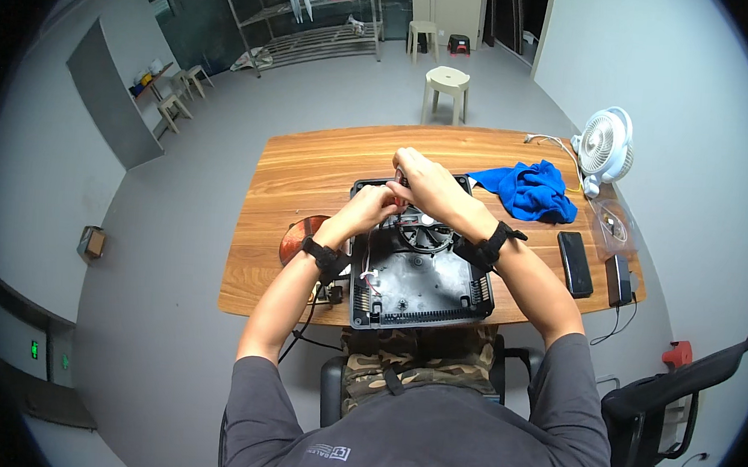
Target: The person disassembles a small electronic device on a wooden table. They use a screwdriver to remove screws and take apart the device, then wipe the interior with a blue cloth.
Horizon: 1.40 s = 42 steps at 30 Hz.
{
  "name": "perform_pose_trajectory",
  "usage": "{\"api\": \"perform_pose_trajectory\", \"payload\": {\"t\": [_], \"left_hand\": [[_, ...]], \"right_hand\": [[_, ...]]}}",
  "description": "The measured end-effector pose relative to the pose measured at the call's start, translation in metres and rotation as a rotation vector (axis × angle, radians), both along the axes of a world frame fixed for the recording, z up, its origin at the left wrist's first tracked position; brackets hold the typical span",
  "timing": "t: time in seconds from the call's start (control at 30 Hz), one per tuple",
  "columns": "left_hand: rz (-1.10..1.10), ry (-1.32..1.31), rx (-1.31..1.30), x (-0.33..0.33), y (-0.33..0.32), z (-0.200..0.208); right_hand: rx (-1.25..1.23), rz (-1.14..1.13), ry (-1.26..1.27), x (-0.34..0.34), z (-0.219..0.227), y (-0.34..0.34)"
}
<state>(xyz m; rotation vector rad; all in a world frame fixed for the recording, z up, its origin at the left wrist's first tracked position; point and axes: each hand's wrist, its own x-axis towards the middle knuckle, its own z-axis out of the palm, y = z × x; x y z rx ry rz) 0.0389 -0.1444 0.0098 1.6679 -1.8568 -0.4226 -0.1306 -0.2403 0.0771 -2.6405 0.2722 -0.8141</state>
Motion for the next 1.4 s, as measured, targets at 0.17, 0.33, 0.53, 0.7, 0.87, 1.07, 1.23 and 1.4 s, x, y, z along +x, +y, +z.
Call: {"api": "perform_pose_trajectory", "payload": {"t": [0.17,0.33,0.53,0.7,0.87,1.07,1.23,1.4], "left_hand": [[0.015,0.068,0.029,-0.002,0.002,0.001],[0.012,0.037,0.009,-0.002,0.004,-0.001],[0.003,0.143,-0.001,0.005,0.001,-0.014],[-0.003,-0.02,-0.009,0.007,-0.002,-0.015],[0.008,0.0,-0.017,0.006,0.0,-0.019],[-0.001,-0.021,0.004,0.008,-0.002,-0.026],[0.003,-0.037,0.025,0.005,0.0,-0.021],[0.018,0.087,-0.019,0.005,0.001,-0.025]], "right_hand": [[0.021,0.012,0.007,-0.001,0.0,0.0],[0.026,0.025,-0.01,0.0,-0.002,-0.002],[0.03,0.003,0.018,0.001,0.0,-0.002],[0.004,0.002,0.014,0.002,0.0,-0.005],[0.022,0.012,0.009,0.004,-0.001,-0.004],[0.005,0.009,0.021,0.006,0.0,-0.005],[-0.005,-0.017,0.011,0.006,-0.001,-0.005],[0.008,0.014,0.029,0.005,0.002,-0.003]]}}
